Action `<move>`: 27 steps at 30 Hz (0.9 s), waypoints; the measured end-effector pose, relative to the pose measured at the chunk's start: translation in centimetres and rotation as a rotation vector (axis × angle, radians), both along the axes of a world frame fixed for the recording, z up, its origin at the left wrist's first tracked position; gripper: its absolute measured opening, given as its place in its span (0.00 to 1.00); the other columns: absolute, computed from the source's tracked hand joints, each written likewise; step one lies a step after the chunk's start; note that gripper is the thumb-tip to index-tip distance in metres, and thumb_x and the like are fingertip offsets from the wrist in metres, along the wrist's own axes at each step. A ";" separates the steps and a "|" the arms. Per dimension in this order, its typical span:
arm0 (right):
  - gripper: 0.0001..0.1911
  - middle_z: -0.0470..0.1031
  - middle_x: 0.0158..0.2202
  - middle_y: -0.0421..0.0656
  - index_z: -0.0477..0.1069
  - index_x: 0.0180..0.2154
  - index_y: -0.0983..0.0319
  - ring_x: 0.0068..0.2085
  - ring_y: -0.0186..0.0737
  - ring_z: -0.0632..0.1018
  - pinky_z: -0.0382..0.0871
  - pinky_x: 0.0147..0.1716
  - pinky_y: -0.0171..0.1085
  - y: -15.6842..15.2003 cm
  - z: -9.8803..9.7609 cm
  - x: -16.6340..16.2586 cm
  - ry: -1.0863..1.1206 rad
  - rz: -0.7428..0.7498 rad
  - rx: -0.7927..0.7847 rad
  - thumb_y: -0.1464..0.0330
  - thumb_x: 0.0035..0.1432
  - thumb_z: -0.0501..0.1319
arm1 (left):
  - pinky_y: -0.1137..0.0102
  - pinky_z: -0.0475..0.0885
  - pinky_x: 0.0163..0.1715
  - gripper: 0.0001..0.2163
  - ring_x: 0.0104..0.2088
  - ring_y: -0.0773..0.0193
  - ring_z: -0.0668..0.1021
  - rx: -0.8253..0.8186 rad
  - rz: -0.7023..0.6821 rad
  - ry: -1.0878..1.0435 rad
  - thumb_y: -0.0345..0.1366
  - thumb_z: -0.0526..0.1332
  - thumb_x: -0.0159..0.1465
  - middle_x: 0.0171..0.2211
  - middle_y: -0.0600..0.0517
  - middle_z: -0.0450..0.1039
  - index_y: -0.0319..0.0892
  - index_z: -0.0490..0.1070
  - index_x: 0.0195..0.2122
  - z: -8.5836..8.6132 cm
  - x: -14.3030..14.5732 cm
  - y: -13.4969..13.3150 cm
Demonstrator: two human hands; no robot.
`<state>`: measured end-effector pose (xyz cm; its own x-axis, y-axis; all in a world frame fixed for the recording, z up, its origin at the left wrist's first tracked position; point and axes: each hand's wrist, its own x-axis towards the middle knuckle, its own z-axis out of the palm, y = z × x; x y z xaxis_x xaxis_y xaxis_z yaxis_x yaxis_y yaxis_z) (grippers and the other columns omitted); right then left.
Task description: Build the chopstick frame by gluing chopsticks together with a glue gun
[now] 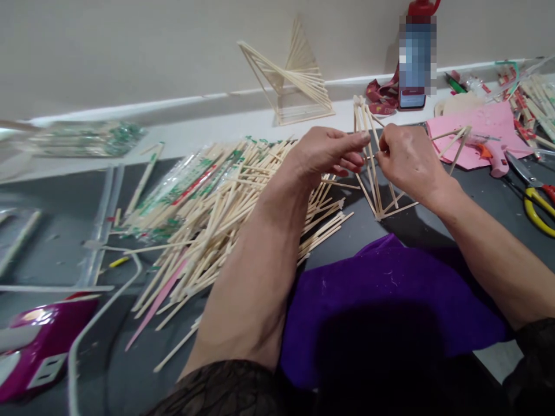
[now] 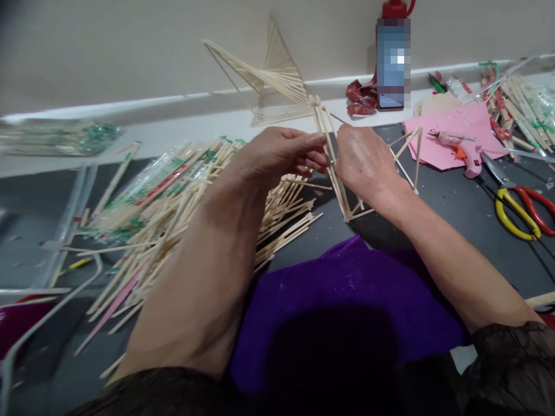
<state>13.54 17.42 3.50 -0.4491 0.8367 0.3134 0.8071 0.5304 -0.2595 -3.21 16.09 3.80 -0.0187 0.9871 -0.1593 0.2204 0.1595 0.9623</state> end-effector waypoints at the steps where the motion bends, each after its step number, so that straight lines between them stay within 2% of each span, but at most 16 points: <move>1: 0.12 0.77 0.36 0.56 0.74 0.40 0.65 0.43 0.55 0.78 0.70 0.41 0.48 0.0 0.0 0.0 -0.001 -0.002 -0.002 0.70 0.62 0.53 | 0.71 0.69 0.25 0.15 0.24 0.65 0.78 -0.032 -0.022 -0.041 0.47 0.70 0.51 0.23 0.49 0.77 0.40 0.73 0.24 -0.3 0.2 0.1; 4: 0.12 0.77 0.35 0.56 0.74 0.40 0.66 0.43 0.54 0.78 0.70 0.40 0.46 -0.1 0.1 0.0 -0.006 -0.007 -0.006 0.69 0.63 0.53 | 0.71 0.72 0.30 0.10 0.26 0.67 0.78 -0.092 -0.056 -0.202 0.40 0.70 0.51 0.25 0.51 0.78 0.40 0.75 0.26 -1.0 0.8 0.5; 7: 0.12 0.77 0.36 0.55 0.74 0.41 0.66 0.43 0.53 0.78 0.70 0.40 0.44 -0.2 0.1 0.0 -0.010 -0.008 -0.015 0.70 0.63 0.53 | 0.70 0.74 0.34 0.05 0.26 0.69 0.77 -0.110 -0.008 -0.322 0.35 0.68 0.53 0.24 0.53 0.77 0.39 0.75 0.26 -1.4 1.5 0.9; 10: 0.13 0.77 0.37 0.56 0.74 0.42 0.67 0.44 0.54 0.78 0.70 0.40 0.44 -0.2 0.2 -0.1 -0.015 -0.024 -0.013 0.71 0.63 0.53 | 0.69 0.73 0.35 0.06 0.24 0.70 0.75 -0.108 0.052 -0.377 0.33 0.68 0.54 0.22 0.54 0.75 0.39 0.74 0.24 -1.5 2.2 1.0; 19: 0.14 0.77 0.38 0.55 0.74 0.42 0.66 0.45 0.55 0.78 0.69 0.42 0.46 -0.7 0.2 -0.4 -0.020 -0.053 -0.002 0.71 0.63 0.51 | 0.73 0.69 0.26 0.06 0.21 0.73 0.71 -0.008 0.127 -0.430 0.32 0.66 0.57 0.21 0.56 0.73 0.40 0.73 0.25 -1.3 2.8 1.1; 27: 0.14 0.77 0.38 0.54 0.73 0.43 0.65 0.44 0.54 0.78 0.69 0.42 0.46 -0.5 -0.2 -0.4 -0.001 -0.028 0.006 0.69 0.65 0.50 | 0.74 0.71 0.28 0.06 0.22 0.72 0.73 0.014 0.113 -0.387 0.33 0.65 0.58 0.21 0.56 0.73 0.40 0.74 0.25 -1.4 2.6 1.2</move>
<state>13.13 16.95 3.27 -0.4261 0.8468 0.3184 0.8216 0.5095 -0.2556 -0.63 17.28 2.35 -0.0682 0.9844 -0.1623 -0.1763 0.1482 0.9731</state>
